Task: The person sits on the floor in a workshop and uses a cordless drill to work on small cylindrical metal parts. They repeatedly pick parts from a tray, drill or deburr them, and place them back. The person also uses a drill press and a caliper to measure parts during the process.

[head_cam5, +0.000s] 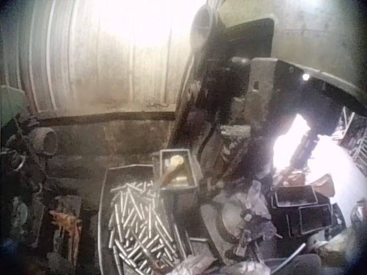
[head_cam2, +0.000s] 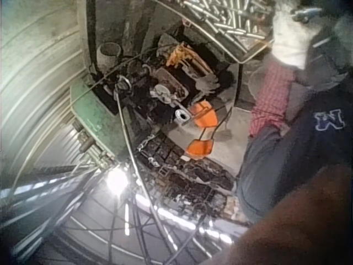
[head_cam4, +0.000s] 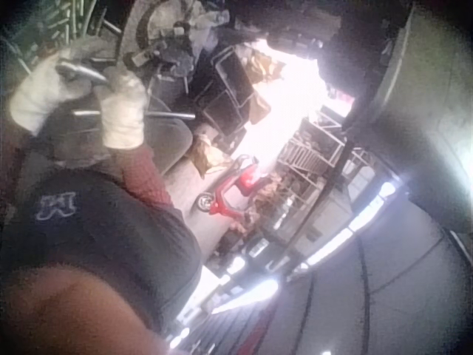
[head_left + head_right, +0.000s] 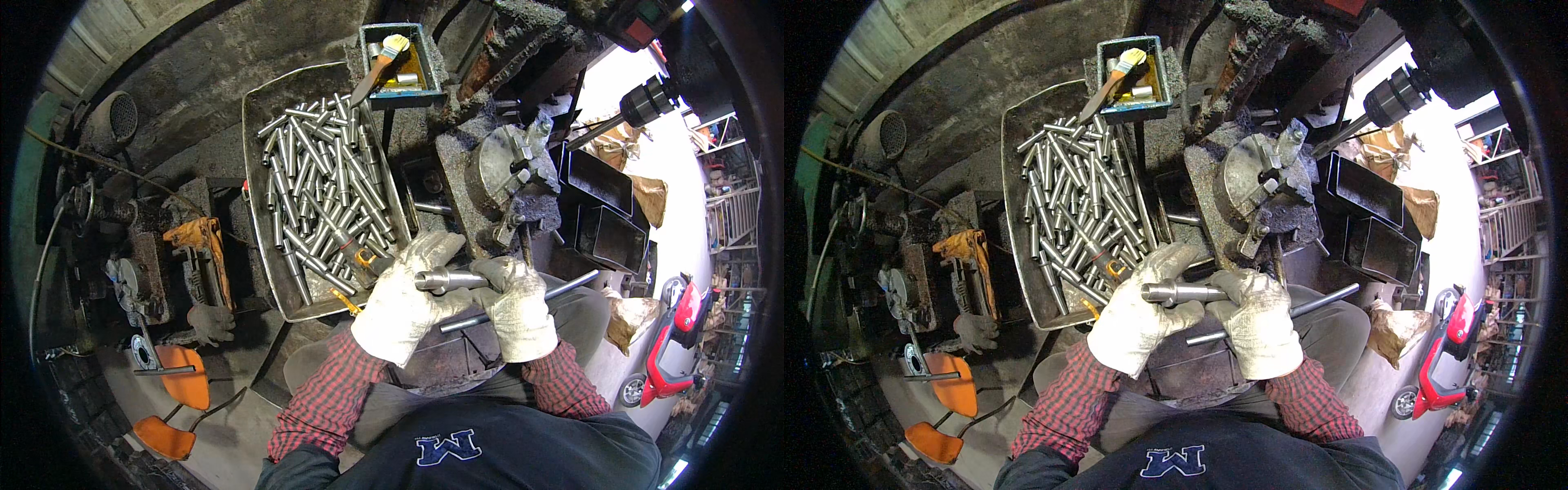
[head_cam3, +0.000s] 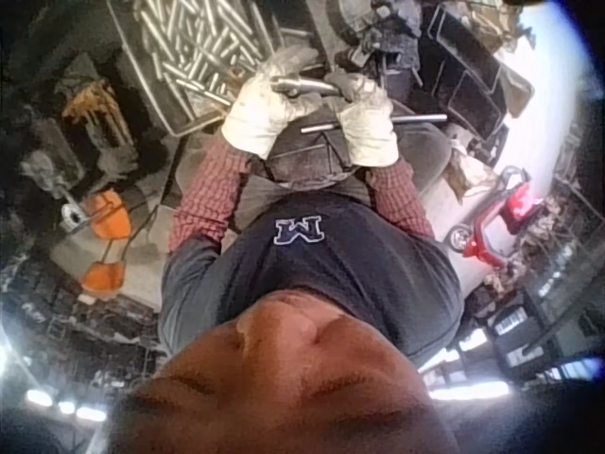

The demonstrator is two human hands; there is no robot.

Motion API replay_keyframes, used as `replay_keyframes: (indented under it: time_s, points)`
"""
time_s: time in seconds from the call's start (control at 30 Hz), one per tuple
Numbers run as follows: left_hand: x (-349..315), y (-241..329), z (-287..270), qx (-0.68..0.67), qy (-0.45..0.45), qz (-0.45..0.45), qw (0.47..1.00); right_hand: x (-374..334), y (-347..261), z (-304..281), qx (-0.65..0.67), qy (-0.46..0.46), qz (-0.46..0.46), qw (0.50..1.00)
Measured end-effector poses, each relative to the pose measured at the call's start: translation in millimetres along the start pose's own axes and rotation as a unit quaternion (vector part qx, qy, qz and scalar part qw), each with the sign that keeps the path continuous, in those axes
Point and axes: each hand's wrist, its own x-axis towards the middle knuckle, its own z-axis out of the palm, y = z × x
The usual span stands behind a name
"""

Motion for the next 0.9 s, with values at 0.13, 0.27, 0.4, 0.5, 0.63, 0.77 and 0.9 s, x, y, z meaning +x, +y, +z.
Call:
replay_keyframes:
  time_s: [0.13,0.27,0.4,0.5,0.63,0.77,0.9]
  points:
    - [0.4,-2.4,1.4,-0.024,-0.001,-0.001,1.000,-2.8,5.9,2.7,0.018,-0.016,0.007,1.000]
    - [3.0,1.6,2.1,0.010,0.004,0.041,0.999,-7.1,15.0,15.9,0.103,-0.056,0.061,0.991]
    - [8.1,11.4,3.6,0.020,0.011,0.090,0.996,-7.6,25.0,38.7,0.231,-0.062,0.127,0.963]
    - [12.6,14.0,4.0,0.031,0.016,0.116,0.993,-7.6,30.7,52.4,0.288,-0.063,0.135,0.946]
    - [15.3,10.8,3.8,0.056,-0.009,0.108,0.993,-6.6,34.0,64.8,0.477,-0.022,0.186,0.859]
    - [12.7,11.0,4.2,0.079,-0.019,0.090,0.993,-8.3,37.6,69.2,0.382,-0.048,0.164,0.908]
    - [4.9,16.1,1.3,0.010,-0.003,0.057,0.998,-13.4,43.6,67.1,0.497,-0.110,0.198,0.837]
